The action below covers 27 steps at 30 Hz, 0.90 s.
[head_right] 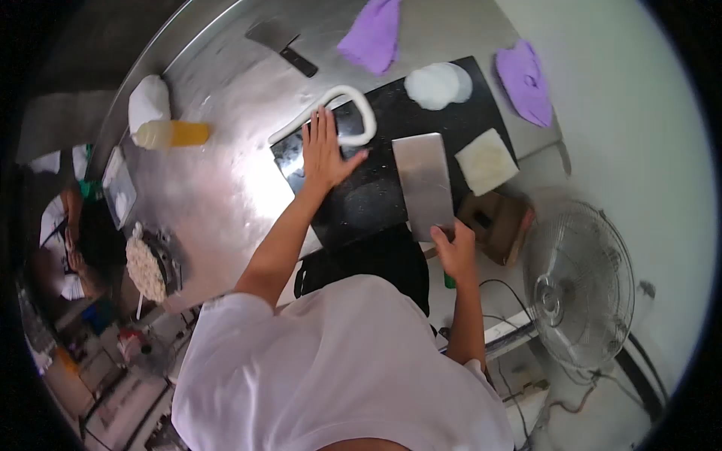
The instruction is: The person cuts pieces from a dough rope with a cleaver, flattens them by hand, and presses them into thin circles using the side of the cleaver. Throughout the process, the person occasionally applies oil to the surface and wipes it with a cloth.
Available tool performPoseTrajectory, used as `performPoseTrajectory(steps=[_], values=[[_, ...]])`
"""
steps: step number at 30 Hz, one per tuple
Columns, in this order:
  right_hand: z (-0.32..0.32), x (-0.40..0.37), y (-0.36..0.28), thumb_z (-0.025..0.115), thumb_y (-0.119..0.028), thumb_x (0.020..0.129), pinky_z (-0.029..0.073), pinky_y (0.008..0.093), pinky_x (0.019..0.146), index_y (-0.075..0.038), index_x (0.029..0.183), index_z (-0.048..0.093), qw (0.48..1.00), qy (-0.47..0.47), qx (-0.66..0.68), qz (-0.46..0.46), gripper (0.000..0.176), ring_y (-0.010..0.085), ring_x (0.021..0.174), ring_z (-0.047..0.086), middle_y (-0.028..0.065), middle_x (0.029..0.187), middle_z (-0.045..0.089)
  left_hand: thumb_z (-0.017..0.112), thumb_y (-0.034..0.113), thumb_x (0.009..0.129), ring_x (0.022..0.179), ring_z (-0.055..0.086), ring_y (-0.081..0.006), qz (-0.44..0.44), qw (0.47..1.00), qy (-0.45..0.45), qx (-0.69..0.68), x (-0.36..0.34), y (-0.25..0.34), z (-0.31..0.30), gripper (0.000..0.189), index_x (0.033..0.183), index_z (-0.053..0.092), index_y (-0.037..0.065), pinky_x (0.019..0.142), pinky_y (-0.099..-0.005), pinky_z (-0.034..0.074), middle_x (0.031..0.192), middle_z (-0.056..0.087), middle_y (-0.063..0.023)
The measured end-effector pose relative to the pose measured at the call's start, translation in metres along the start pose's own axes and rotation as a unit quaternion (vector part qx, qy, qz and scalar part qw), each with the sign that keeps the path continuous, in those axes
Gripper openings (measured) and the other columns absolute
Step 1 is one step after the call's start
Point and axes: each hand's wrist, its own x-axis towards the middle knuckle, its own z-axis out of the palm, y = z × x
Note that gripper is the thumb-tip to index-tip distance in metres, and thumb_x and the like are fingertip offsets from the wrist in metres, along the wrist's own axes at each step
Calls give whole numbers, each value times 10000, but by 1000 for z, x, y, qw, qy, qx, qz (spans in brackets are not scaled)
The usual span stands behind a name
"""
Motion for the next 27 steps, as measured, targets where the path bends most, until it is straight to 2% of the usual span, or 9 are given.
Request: performPoseTrajectory(steps=[2,9,12,15,18,19,20,24,27], values=[[5,-6,16,669,-141,923,417,279,497,-12,899,621,997,22,74,15,140,106,544,518,18,659,558,661,722,766,1537,156,-432,-53,994,89,32,18,-4,16,1228,1533,224,-132,1220,-580,134,1617,237,-309],[13,-33,17,630,-196,1003,411,269,481,-55,903,533,979,80,180,-42,198,115,533,505,32,672,552,713,406,845,1528,190,-417,-25,997,1,-73,-82,21,-12,983,1533,238,-111,1227,-572,166,1617,231,-295],[30,-77,0,637,-163,997,401,261,468,-80,1000,535,905,101,381,159,132,100,539,498,22,693,548,683,138,842,1460,342,-407,42,998,11,-44,-83,-4,-21,713,1469,402,-51,1196,-508,286,1540,393,-259],[34,-92,37,663,-197,988,369,238,470,-89,1166,562,995,-4,81,52,232,63,560,481,-20,736,541,623,-76,799,1164,595,-372,114,958,90,-246,-74,-61,-5,319,1107,651,4,1016,-433,480,1195,641,-165],[61,-83,48,665,-198,981,442,296,530,-20,1161,600,999,31,-31,28,262,115,600,543,26,791,608,750,18,813,1127,614,-353,121,935,59,-329,-75,-95,-7,344,1147,668,29,980,-422,505,1184,644,-155],[86,-71,34,641,-214,993,512,371,642,15,1152,590,948,103,-201,-224,284,217,675,630,103,848,682,738,1,806,1104,617,-354,132,927,48,-348,-73,-104,-13,335,1134,672,23,958,-421,512,1151,647,-153],[100,-72,6,627,-189,999,513,388,885,35,1251,594,975,61,-162,-137,339,262,976,685,147,1059,724,726,-16,799,1081,620,-355,140,920,37,-365,-73,-110,-17,327,1121,676,17,937,-421,518,1118,651,-151],[151,-43,-24,600,-213,999,517,481,752,34,1189,574,959,83,-196,-187,312,493,902,661,279,941,678,741,6,830,995,654,-322,147,926,61,-343,-71,-117,-24,201,1029,714,14,864,-394,536,1033,692,-124],[163,-35,-51,599,-216,997,499,521,747,29,1196,568,957,75,-256,-114,317,518,899,632,303,933,661,793,54,802,942,671,-306,158,920,74,-351,-64,-115,-27,192,981,732,16,820,-380,544,1002,713,-115]])
